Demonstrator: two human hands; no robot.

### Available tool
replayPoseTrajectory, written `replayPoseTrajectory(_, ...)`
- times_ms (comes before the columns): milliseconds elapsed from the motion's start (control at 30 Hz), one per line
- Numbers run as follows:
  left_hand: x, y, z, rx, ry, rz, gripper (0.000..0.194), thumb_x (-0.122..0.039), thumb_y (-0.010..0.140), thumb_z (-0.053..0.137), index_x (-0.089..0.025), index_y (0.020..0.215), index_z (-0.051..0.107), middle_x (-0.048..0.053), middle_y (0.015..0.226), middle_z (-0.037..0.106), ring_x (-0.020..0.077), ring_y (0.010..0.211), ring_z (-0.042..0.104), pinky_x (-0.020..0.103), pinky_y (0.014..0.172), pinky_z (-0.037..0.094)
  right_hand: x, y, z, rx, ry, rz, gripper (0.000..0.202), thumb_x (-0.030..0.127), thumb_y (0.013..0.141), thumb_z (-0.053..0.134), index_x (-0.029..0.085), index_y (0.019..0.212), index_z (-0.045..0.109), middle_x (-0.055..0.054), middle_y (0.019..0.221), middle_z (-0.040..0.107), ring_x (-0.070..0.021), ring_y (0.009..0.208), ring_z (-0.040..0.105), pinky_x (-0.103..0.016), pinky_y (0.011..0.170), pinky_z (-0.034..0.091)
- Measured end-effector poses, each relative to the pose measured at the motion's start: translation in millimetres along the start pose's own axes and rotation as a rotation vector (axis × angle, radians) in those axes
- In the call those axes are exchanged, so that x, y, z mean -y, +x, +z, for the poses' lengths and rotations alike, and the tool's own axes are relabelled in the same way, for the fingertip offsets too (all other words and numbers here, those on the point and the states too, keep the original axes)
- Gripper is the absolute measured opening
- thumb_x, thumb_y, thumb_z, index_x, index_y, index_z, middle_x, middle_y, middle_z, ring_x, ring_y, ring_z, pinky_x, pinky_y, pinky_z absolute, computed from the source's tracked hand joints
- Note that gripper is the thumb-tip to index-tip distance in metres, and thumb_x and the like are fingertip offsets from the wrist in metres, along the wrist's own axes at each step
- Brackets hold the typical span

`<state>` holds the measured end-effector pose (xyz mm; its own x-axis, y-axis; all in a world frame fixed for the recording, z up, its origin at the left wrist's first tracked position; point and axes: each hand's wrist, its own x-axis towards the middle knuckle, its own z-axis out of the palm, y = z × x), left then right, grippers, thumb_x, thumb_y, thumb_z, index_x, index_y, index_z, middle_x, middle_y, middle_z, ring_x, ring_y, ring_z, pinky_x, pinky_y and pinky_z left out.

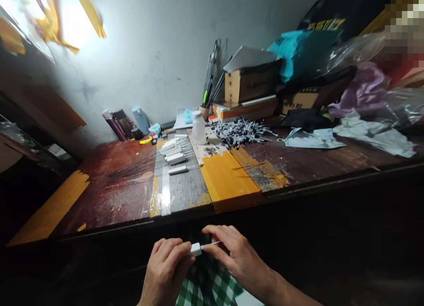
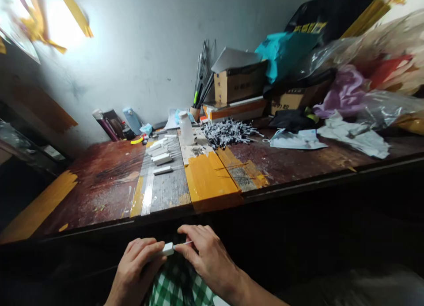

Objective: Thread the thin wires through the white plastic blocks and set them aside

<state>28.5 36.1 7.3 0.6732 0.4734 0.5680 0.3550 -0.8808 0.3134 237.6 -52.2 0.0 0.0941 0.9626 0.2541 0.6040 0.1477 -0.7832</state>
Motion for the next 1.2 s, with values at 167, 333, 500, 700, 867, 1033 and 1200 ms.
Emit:
replayPoseTrajectory(167,35,77,-10.0,0.008,0.105,-0.038,0.014,-0.027,0.092,0.055,-0.026,0.104,0.062,0.002,0.097,0.071,0.0198,0.089,0.065,0.033,0.082,0.045,-5,10,-37,-0.259,0.001,-0.057,0.016,0.034,0.096,0.05,0.027,0.108,0.057,-0.004,0.094,0.066,-0.0204,0.086,0.062,-0.033,0.077,0.052)
replayPoseTrajectory(333,83,144,21.2,0.162,0.227,-0.12,0.016,-0.026,0.092,0.051,-0.025,0.092,0.066,0.002,0.096,0.067,0.019,0.087,0.062,0.032,0.082,0.044,-13,28,-77,-0.352,-0.222,-0.115,0.009,0.023,0.095,0.05,0.024,0.099,0.058,-0.004,0.095,0.066,-0.0197,0.09,0.063,-0.03,0.08,0.051)
replayPoseTrajectory(500,115,169,41.2,0.186,0.386,-0.052,0.022,-0.033,0.092,0.048,-0.026,0.099,0.068,0.006,0.102,0.061,0.0232,0.094,0.057,0.034,0.081,0.043,-61,73,-139,-0.383,-0.69,0.017,0.012,0.015,0.095,0.049,0.018,0.094,0.06,-0.006,0.094,0.065,-0.0186,0.088,0.061,-0.029,0.08,0.047)
replayPoseTrajectory(700,121,165,38.6,0.183,0.564,-0.014,0.032,-0.03,0.092,0.046,-0.021,0.12,0.06,0.013,0.115,0.059,0.0299,0.101,0.054,0.041,0.083,0.04,-122,134,-193,-0.247,-0.91,0.037,0.016,0.012,0.093,0.052,0.014,0.101,0.066,-0.009,0.1,0.065,-0.022,0.099,0.058,-0.037,0.089,0.042)
replayPoseTrajectory(867,123,165,34.7,0.296,0.59,-0.18,0.032,-0.033,0.094,0.045,-0.022,0.121,0.058,0.011,0.12,0.06,0.0292,0.105,0.054,0.04,0.083,0.04,-148,168,-198,-0.04,-0.988,-0.061,0.014,0.027,0.094,0.058,0.016,0.102,0.063,-0.004,0.104,0.063,-0.0209,0.097,0.059,-0.042,0.089,0.045)
replayPoseTrajectory(1033,128,173,31.0,0.34,0.544,-0.213,0.03,-0.032,0.097,0.039,-0.026,0.116,0.062,0.007,0.11,0.065,0.0263,0.103,0.056,0.039,0.085,0.04,-159,184,-197,0.042,-1.018,-0.1,0.016,0.029,0.095,0.058,0.016,0.103,0.063,-0.005,0.108,0.062,-0.0201,0.096,0.06,-0.04,0.085,0.05)
replayPoseTrajectory(1200,122,173,33.5,0.241,0.542,-0.194,0.031,-0.026,0.094,0.043,-0.022,0.118,0.061,0.011,0.114,0.063,0.0279,0.104,0.058,0.041,0.085,0.045,-158,181,-193,0.031,-0.991,-0.046,0.019,0.029,0.095,0.058,0.016,0.108,0.062,-0.006,0.109,0.063,-0.019,0.093,0.063,-0.039,0.081,0.053)
